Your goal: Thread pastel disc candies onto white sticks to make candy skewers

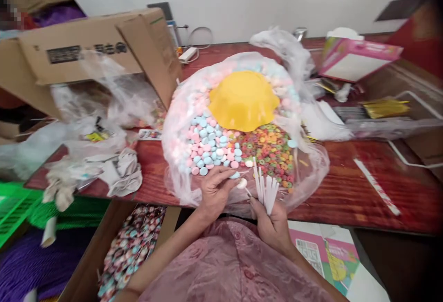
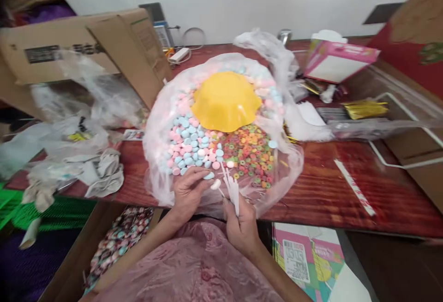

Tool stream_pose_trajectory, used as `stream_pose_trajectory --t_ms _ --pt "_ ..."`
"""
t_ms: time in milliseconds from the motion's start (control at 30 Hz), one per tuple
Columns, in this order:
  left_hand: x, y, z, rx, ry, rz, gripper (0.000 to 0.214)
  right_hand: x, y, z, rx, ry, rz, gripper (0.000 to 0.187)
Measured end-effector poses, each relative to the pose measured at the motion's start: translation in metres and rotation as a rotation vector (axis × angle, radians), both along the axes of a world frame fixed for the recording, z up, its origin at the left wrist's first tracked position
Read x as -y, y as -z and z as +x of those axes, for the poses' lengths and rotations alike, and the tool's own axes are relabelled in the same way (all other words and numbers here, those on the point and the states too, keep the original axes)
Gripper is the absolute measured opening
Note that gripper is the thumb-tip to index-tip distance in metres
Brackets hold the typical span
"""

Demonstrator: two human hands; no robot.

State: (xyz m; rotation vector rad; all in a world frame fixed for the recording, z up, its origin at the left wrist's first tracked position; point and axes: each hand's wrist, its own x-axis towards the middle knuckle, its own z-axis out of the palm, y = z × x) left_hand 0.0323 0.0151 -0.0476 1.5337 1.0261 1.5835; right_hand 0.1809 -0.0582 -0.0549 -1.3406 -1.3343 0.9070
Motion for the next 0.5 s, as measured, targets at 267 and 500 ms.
stream_pose_trajectory --t_ms 267,500 --pt "-0.026 -0.018 0.023 -0.172 0.073 0.138 0.008 -0.006 -0.004 -0.001 -0.152 0.073 0.008 0.033" --pt "-0.050 -0.033 0.031 -0.193 0.317 0.022 0.021 -0.014 -0.011 0.038 -0.052 0.098 -0.010 0.020"
